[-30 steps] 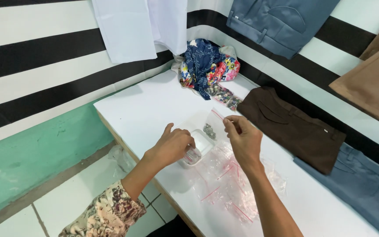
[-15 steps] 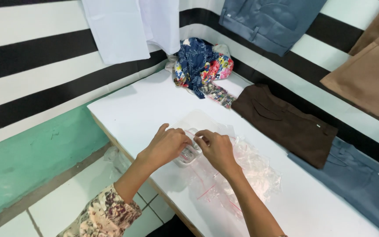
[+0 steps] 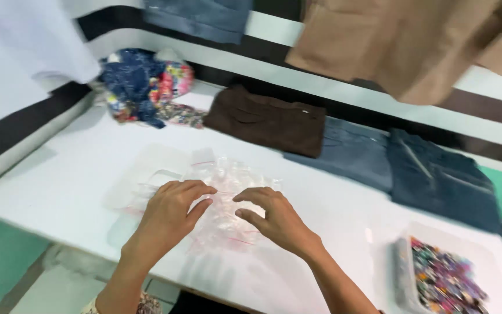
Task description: The person sorts buttons from a plastic container, selecting specific types and placing them into small plastic bags.
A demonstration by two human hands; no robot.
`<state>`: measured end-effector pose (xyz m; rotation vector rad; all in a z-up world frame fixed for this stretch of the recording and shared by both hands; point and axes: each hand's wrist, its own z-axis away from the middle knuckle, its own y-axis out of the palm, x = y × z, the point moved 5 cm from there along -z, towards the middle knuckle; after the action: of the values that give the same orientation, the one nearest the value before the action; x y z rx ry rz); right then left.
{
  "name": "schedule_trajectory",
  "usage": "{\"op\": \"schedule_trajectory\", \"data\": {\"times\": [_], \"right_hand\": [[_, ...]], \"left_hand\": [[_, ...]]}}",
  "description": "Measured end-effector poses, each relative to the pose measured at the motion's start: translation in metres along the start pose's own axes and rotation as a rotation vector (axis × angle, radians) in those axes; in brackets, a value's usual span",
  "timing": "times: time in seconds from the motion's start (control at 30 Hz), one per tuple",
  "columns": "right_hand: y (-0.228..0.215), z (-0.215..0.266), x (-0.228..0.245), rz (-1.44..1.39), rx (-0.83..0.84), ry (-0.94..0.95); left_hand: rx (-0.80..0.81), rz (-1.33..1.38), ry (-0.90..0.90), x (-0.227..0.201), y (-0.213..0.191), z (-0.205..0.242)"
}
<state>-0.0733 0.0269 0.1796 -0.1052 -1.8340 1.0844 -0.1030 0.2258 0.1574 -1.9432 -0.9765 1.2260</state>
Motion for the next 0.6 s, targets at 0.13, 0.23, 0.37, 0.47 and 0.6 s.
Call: {"op": "schedule_trajectory", "data": {"times": [0.13, 0.23, 0.37, 0.47, 0.6], "right_hand": [[-0.052, 0.090, -0.046, -0.013, -0.175, 0.160], [-0.091, 0.165, -0.099, 0.063, -0.345, 0.272], [-0.141, 0.266, -0.138, 0.196, -0.596, 0.320], [-0.162, 0.316, -0.160, 0.236, -0.536, 0.541], [-0.147, 0.338, -0.201, 0.297, -0.223, 0.615]], "left_hand": [[0.144, 0.158, 0.233, -0.082, 0.065, -0.030], [0.213, 0.296, 0.506, -0.150, 0.127, -0.052], [0.473, 0.426, 0.659, -0.242, 0.190, -0.064], [0.574, 0.435, 0.740, -0.298, 0.237, -0.060], [0.677, 0.258, 0.869, -0.345, 0.309, -0.037]]}}
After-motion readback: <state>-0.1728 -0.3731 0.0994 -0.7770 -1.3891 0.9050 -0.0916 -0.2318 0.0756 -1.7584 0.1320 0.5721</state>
